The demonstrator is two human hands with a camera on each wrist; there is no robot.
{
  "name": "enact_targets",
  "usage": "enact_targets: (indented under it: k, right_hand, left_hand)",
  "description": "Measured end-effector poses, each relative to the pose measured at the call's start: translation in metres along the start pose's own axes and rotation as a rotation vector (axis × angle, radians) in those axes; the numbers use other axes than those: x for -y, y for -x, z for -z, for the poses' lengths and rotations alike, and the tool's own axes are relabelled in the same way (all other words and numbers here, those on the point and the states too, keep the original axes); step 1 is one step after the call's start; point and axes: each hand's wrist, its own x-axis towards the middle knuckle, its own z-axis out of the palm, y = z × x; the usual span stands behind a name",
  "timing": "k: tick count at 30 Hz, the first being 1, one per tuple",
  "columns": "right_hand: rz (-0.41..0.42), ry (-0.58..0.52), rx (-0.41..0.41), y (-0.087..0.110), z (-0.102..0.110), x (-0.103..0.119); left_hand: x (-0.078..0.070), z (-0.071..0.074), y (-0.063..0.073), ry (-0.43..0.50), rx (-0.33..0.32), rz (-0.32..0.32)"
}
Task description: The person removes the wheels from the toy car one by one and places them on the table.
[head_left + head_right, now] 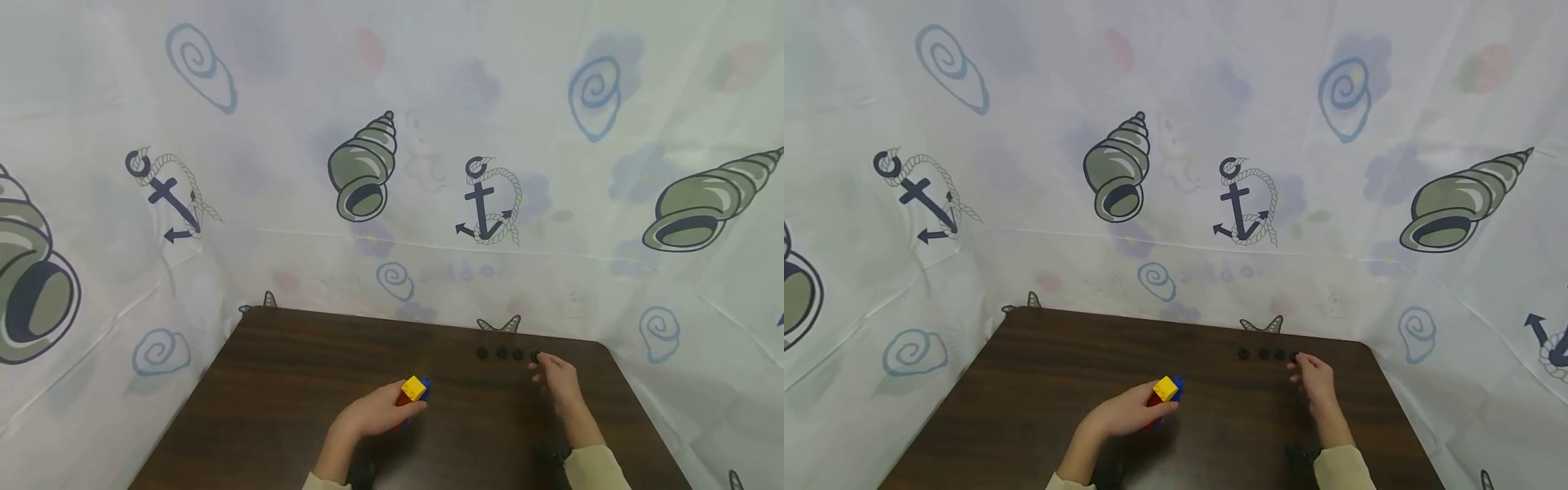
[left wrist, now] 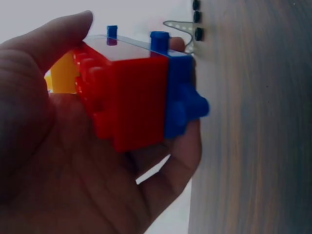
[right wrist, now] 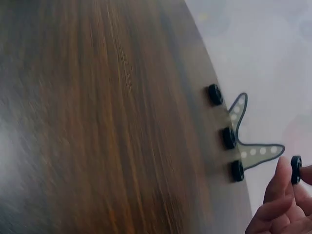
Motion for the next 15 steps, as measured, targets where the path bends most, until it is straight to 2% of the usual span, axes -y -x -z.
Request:
enact_targets:
  k: [5,11,15]
  right_hand:
    - [0.006,0.006,0.026,-0.017,0.006,-0.004]
    - [-0.024,-0.007,-0.003,-0.036,0.014,-0.018]
    - [-0.017,0.023,-0.003,-0.043,0.015,-0.020]
  left_hand:
    - [0.001,0.001,0.000,-0.014,0.009,0.012]
    - [0.001,0.001,0.002,-0.010,0.033,0.014]
    - [0.002,0.001,0.002,0.007,0.037,0.001]
